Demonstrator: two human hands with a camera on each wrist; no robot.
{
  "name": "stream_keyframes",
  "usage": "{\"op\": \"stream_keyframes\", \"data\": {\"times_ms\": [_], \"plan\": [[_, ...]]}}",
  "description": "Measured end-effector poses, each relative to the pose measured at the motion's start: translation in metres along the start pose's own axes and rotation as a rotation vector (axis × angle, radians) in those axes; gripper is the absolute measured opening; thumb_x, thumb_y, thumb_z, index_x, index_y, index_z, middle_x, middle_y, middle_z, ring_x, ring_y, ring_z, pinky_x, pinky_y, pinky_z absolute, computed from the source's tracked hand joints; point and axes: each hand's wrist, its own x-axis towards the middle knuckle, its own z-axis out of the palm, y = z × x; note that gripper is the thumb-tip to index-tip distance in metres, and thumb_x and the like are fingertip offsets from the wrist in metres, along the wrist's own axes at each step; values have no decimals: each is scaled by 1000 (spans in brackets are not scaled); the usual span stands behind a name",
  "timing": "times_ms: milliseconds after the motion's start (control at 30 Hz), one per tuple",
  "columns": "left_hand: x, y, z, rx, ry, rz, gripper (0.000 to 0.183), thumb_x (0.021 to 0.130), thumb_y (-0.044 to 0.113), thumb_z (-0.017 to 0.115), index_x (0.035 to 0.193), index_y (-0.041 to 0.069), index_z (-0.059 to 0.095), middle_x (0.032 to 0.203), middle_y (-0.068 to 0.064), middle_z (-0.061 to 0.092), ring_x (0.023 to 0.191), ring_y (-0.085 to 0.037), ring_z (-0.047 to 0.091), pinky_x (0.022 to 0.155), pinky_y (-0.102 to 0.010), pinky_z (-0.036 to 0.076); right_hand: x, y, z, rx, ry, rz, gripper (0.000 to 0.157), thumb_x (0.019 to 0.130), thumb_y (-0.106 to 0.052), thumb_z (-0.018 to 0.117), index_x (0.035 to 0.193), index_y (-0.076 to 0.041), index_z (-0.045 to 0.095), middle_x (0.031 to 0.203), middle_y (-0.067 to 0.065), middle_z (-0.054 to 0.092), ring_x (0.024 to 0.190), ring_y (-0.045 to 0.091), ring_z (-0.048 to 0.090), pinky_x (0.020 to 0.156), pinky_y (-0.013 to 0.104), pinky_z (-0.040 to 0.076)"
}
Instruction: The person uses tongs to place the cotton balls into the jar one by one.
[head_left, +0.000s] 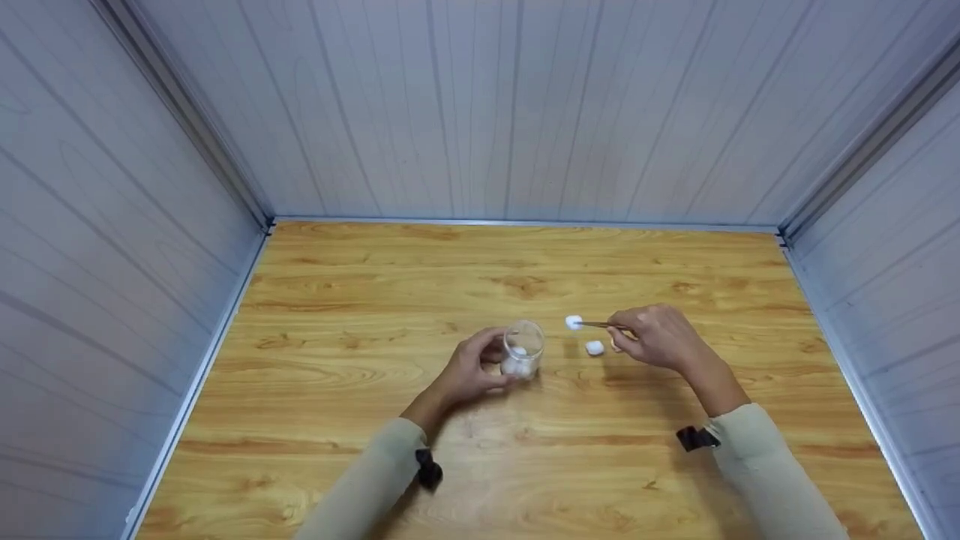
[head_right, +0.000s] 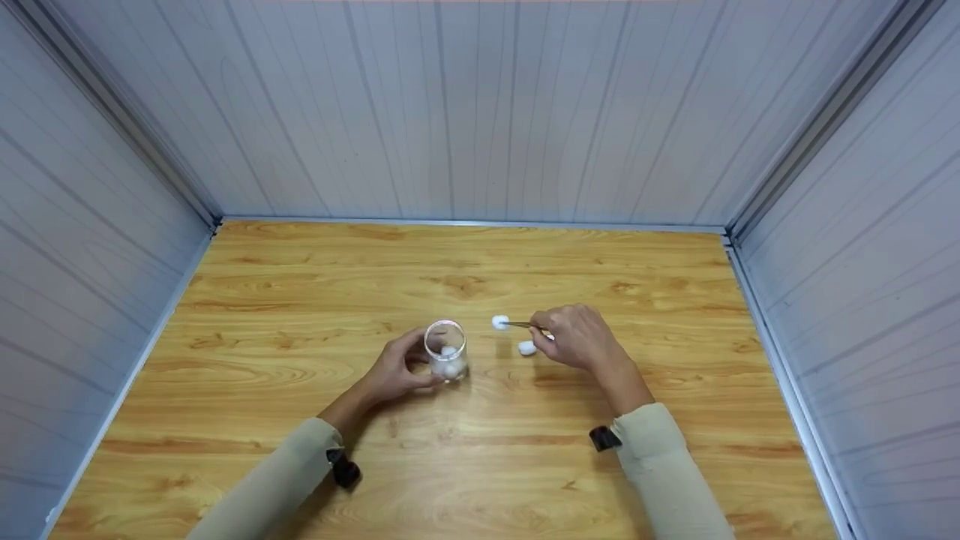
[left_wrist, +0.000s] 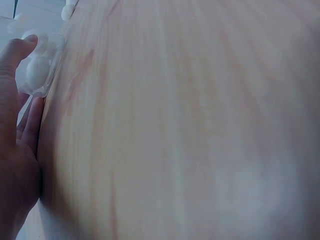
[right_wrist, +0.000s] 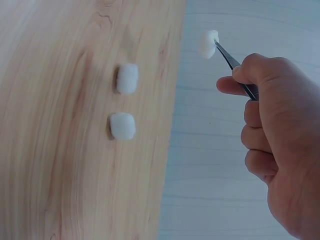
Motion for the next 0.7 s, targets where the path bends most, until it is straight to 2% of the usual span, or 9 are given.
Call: {"op": "stream_keyframes", "data": {"times_ms": [133, 267, 467, 700], "plan": [[-1, 0, 0, -11, 6, 5, 72, 79, 11, 87, 142, 16, 54, 124, -15, 67, 112, -32, 68, 96, -49, 60, 2, -2, -2, 0, 12, -2, 9, 91, -19, 73, 92, -12, 79, 74, 2, 77, 51, 8, 59, 45, 23, 45], [-2, 0, 0, 21, 2, 1, 72, 79, 17, 88, 142, 20, 54, 125, -11, 67, 113, -27, 67, 96, -45, 60, 2, -3, -3, 1, 14, -1, 9, 92, -19, 73, 92, -13, 79, 75, 1, 77, 52, 8, 60, 45, 24, 46], [-2, -2, 0, 37, -4, 4, 70, 80, 18, 87, 142, 18, 54, 123, -9, 67, 112, -23, 68, 97, -35, 61, 4, -5, -3, 12, 22, -2, 9, 92, -19, 73, 92, -13, 79, 74, 1, 77, 53, 8, 62, 46, 23, 46], [-1, -1, -1, 39, -15, 18, 71, 80, 14, 86, 143, 13, 53, 124, -14, 65, 113, -26, 69, 97, -32, 61, 5, -4, -7, 22, 50, -16, 7, 90, -16, 74, 91, -12, 78, 72, 1, 76, 51, 7, 59, 45, 21, 43]]}}
